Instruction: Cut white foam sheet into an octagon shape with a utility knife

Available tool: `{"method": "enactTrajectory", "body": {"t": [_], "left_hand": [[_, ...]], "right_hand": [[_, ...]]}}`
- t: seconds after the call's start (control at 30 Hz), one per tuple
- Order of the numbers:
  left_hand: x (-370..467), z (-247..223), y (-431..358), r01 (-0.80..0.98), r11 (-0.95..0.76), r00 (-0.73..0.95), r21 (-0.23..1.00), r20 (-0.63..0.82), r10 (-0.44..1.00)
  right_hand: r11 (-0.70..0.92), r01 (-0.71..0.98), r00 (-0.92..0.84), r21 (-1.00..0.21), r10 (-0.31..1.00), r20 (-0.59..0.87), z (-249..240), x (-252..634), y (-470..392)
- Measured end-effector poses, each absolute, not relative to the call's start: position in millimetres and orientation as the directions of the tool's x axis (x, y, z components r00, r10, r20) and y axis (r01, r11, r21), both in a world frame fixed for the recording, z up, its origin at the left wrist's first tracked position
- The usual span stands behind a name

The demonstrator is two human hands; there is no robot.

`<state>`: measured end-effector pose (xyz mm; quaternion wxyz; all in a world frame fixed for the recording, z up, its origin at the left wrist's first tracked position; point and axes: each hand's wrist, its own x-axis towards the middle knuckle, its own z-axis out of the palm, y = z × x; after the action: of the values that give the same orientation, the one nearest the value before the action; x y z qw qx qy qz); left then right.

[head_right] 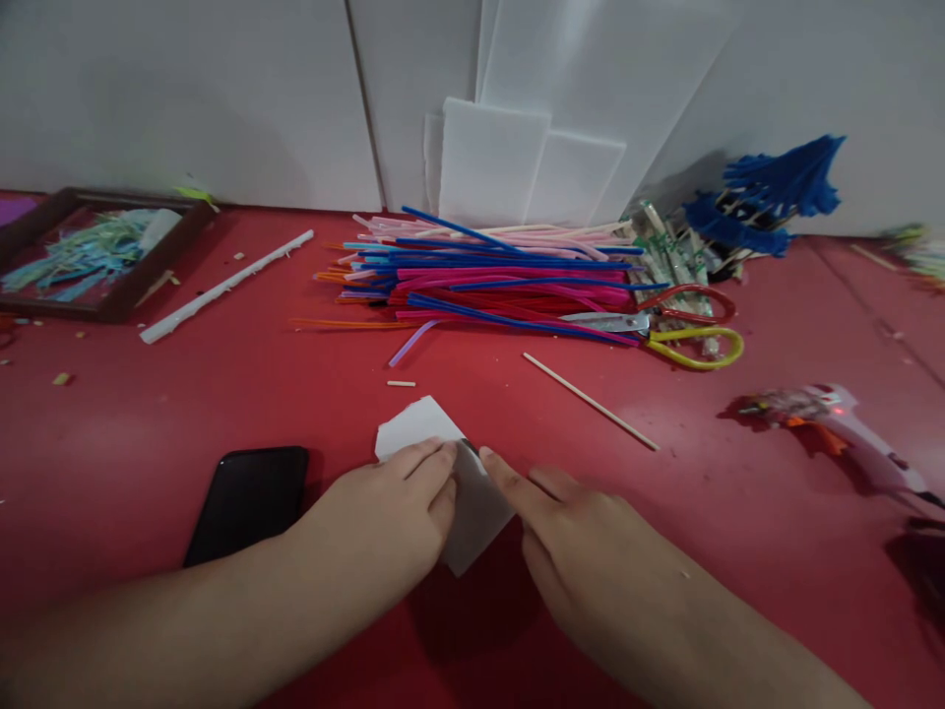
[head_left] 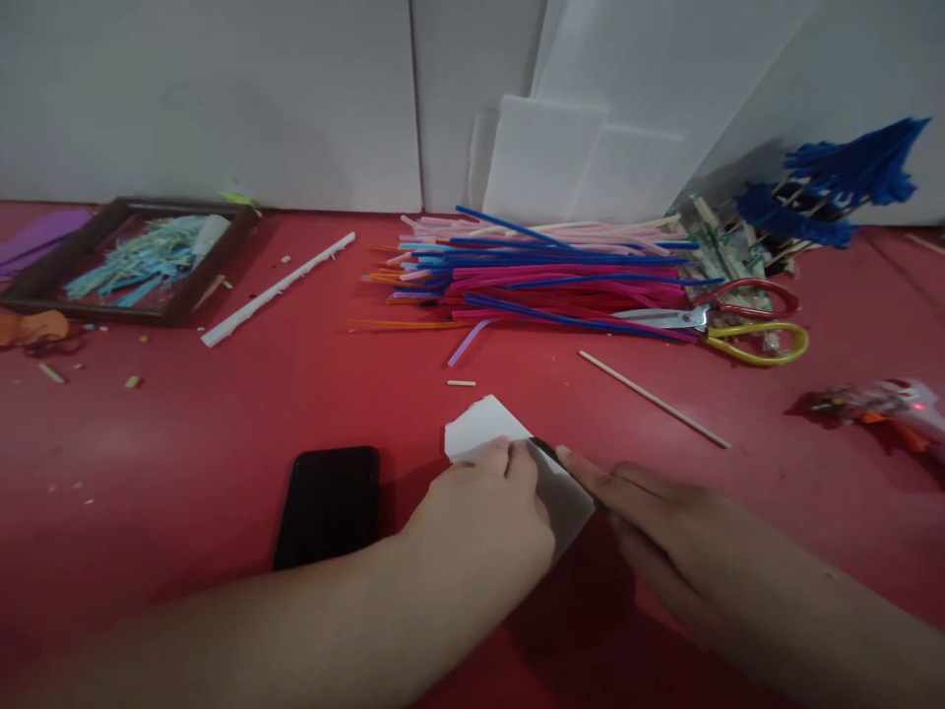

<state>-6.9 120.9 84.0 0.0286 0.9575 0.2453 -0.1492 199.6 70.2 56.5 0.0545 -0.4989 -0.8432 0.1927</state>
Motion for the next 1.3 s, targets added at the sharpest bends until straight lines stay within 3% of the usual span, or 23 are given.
{"method": "enactTrajectory", "body": {"t": [0.4,0.57,0.8,1.3], "left_hand": [[-14,69,117,0.504,-0.864,0.859,0.0,-0.105,0.501],[-12,69,116,0.507,-0.862,0.854,-0.024,-0.125,0.505],[-12,61,112,0.5,-0.86,0.865,-0.102,0.006,0.502],[-15,63,112,0.528,-0.838,0.838,-0.139,-0.079,0.54]], "right_hand": [[0.429,0.833,-0.484,-0.349,0.871,-0.084,61,192,69],[0.429,0.836,-0.487,-0.342,0.868,-0.101,58,194,70],[0.415,0.839,-0.472,-0.353,0.877,-0.091,50,194,70],[0.458,0.819,-0.502,-0.345,0.864,-0.044,51,194,66]]}}
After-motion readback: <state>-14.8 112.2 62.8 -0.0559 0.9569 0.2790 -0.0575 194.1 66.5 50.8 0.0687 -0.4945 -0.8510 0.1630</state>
